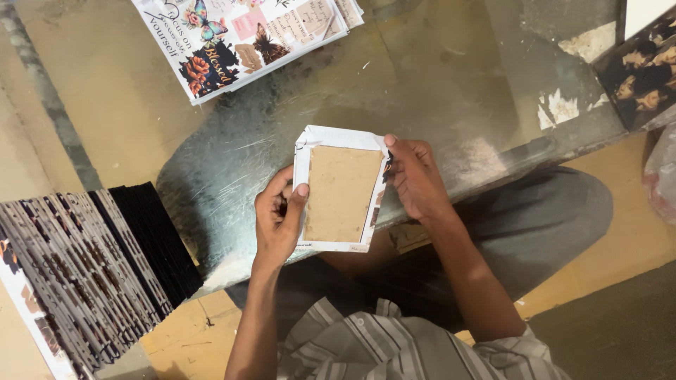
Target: The person sits on the floor and repeatedly picks up a small card and a larger backing sheet. They align the card onto the backing sheet, press it down, and place the assembled unit into a growing stack on the table. The process is repeated continuously throughout the clip.
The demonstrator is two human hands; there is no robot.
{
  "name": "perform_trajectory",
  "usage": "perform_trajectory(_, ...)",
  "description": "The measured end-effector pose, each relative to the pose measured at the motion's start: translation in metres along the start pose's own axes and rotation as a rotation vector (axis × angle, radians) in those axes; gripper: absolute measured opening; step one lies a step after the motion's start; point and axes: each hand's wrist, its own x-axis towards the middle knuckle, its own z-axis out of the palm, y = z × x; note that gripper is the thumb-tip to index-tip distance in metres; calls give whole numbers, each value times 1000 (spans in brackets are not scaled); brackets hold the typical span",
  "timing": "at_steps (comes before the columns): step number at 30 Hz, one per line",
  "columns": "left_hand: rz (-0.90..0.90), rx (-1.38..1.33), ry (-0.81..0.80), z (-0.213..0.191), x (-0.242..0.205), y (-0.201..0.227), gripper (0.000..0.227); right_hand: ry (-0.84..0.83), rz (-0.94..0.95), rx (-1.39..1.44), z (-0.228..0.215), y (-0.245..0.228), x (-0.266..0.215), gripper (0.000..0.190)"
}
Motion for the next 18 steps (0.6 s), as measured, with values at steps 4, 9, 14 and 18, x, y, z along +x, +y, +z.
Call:
perform_trajectory(4, 9, -9, -15, 1, 0, 0, 30, -28, -5, -9, 4, -6, -3, 26)
perform_trajectory(9, 23, -2, -21, 2, 0, 1, 30, -29, -4, -27, 6, -8, -3, 24)
perform_trajectory(14, 19, 8, -22, 3, 0, 4, 30, -26, 9, -5, 3, -6, -3, 21)
perform_trajectory(18, 10, 13, -21, 3, -1, 5, 29, 1, 28, -48, 3, -7, -2, 21)
